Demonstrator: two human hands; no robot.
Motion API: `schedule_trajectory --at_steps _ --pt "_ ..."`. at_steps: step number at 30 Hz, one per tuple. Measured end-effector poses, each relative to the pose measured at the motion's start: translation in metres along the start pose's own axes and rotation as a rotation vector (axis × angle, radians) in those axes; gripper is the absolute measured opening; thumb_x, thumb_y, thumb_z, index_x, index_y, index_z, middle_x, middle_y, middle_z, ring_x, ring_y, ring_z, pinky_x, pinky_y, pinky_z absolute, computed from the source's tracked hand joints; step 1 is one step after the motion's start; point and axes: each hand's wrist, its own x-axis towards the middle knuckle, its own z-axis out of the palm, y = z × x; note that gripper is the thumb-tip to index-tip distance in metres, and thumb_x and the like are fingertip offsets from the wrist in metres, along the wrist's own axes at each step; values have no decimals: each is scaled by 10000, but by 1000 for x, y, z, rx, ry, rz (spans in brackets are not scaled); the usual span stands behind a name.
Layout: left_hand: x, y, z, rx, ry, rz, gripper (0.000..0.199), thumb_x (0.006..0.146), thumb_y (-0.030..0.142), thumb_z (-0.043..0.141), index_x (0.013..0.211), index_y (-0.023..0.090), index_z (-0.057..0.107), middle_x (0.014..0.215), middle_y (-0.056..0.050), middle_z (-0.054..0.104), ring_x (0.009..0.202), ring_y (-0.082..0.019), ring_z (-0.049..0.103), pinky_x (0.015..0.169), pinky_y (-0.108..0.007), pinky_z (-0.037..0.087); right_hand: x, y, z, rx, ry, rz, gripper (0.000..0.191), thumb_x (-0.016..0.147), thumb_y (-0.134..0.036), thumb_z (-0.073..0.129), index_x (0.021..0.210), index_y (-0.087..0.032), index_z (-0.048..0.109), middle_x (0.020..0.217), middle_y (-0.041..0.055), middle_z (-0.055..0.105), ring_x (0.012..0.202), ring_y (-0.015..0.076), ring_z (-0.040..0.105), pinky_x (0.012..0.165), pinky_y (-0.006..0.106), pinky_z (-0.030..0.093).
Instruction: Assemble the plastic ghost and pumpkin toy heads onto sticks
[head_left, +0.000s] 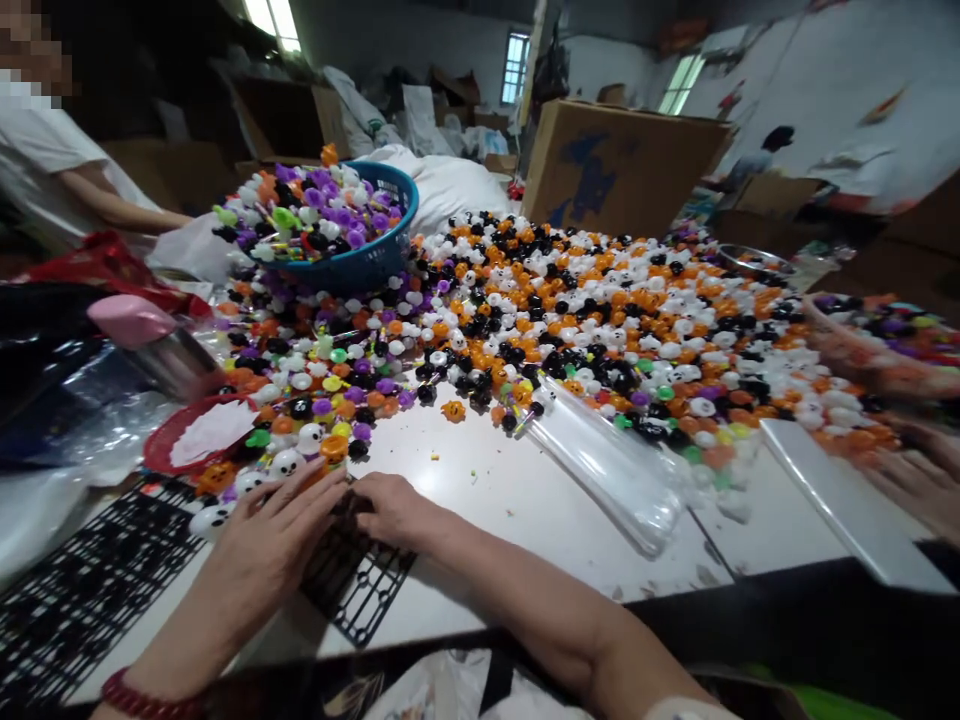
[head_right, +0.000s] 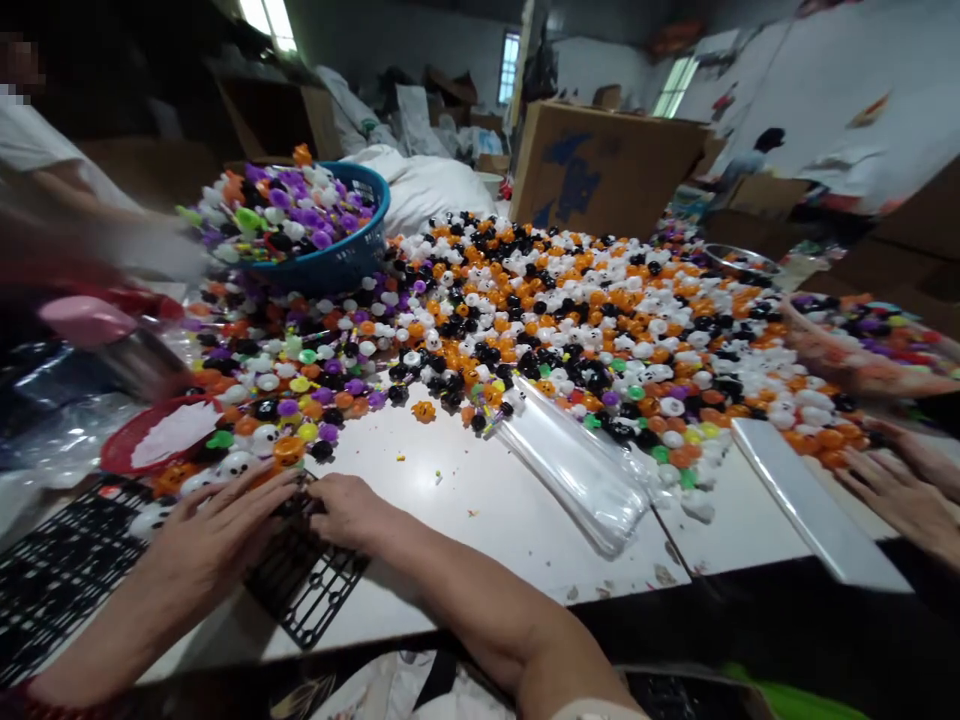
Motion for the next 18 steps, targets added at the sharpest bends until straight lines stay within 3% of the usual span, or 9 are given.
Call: schedule_trajectory --at_steps 3,7,10,14,18 --pt "1 -1 -3 -22 26 -11 489 937 325 486 1424 336 452 1321 -37 646 1208 -282 606 937 -438 438 -31 17 -35 -23 191 94 305 911 -276 627 1209 -217 610 1126 63 640 969 182 613 882 289 486" --pt "4 2 -10 -24 26 -22 617 951 427 433 1536 366 247 1361 -44 611 1213 -305 603 977 -523 412 -78 56 -99 -349 369 513 295 989 -300 493 1251 -211 594 1045 115 611 879 215 600 753 317 494" --pt "8 4 -11 2 35 -18 641 953 450 403 1553 371 191 1360 -58 608 1204 -321 607 980 -555 398 -99 87 -130 -546 414 688 296 1003 -361 460 1196 -199 615 1028 133 592 912 242 593 745 325 472" --pt "11 7 -9 10 53 -25 648 947 449 411 1551 383 186 1359 -58 609 1203 -327 607 972 -562 404 -112 110 -135 -587 415 750 254 992 -357 480 1088 -182 637 992 130 596 874 236 605 729 314 443" --pt "10 8 -9 6 53 -18 608 942 425 472 1519 348 296 1358 -72 615 1213 -311 602 1012 -523 400 -118 107 -120 -490 542 717 127 947 -227 491 990 -194 606 922 80 614 796 193 589 702 287 401"
